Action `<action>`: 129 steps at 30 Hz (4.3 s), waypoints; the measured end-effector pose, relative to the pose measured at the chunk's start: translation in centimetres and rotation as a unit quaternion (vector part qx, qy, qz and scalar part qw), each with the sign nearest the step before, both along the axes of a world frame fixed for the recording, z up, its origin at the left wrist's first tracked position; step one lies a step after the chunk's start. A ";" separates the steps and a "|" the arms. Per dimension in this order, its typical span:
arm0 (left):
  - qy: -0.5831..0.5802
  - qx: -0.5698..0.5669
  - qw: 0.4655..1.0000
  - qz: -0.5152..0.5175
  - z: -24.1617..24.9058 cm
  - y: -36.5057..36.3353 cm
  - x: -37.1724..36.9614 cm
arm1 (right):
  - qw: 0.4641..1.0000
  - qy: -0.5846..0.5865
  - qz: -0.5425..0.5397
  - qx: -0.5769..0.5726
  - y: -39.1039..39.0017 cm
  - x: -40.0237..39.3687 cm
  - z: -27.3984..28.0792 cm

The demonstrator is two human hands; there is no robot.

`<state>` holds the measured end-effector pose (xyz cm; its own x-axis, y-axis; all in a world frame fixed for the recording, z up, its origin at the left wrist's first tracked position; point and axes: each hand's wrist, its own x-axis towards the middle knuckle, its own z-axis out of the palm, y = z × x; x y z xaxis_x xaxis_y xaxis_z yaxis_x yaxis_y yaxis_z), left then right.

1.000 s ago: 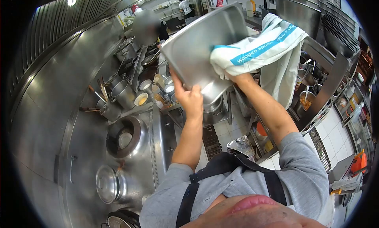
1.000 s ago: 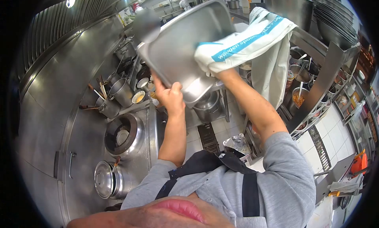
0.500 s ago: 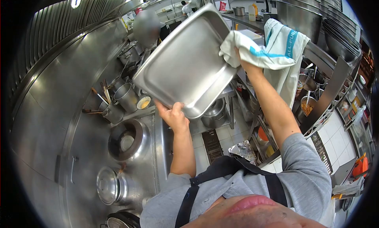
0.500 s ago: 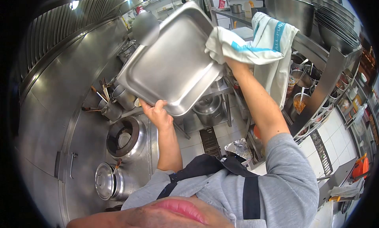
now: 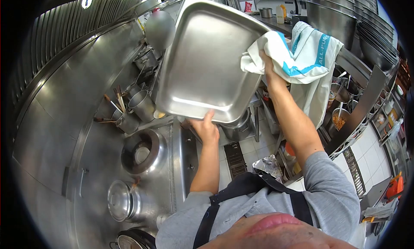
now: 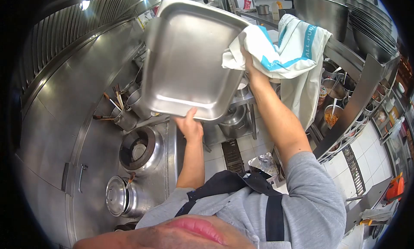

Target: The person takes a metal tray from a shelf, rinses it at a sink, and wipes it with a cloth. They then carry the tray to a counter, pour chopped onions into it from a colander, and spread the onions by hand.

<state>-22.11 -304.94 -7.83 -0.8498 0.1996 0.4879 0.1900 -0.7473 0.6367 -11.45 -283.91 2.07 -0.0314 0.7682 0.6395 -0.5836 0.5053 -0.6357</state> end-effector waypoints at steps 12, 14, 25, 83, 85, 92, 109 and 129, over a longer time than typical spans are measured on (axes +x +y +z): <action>0.532 -0.340 0.763 0.136 9.4 -2.6 -3.3 | 0.866 -0.301 -0.134 0.376 -1.6 2.6 -1.5; 0.574 -0.365 0.720 0.133 11.1 -0.9 -2.8 | 0.865 -0.292 -0.116 0.390 -2.4 2.9 -1.2; 0.446 -0.281 0.840 0.131 13.8 -1.6 -7.6 | 0.917 -0.325 -0.100 0.207 4.7 6.1 -2.7; 0.194 -0.076 0.972 0.111 7.8 1.3 4.6 | 0.899 -0.176 -0.333 0.224 5.2 0.2 0.7; 0.184 -0.097 0.974 0.090 7.5 0.8 5.1 | 0.882 -0.151 -0.390 0.218 6.0 -1.7 2.0; 0.225 -0.062 0.965 0.118 9.3 2.5 4.6 | 0.764 -0.208 -0.389 0.470 -6.7 -2.7 1.1; 0.210 0.011 0.976 0.047 10.7 1.1 5.6 | 0.766 -0.408 -0.261 0.423 0.8 1.3 -1.7; 0.112 -0.019 0.993 0.038 8.9 1.2 6.0 | 0.901 -0.153 -0.267 0.305 3.3 -6.7 1.5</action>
<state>-16.11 -303.79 1.08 -0.7349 0.1603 0.6590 0.3851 -0.7011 0.6001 -18.19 -280.64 3.57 -0.0078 0.2351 0.9719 0.0013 0.9720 -0.2351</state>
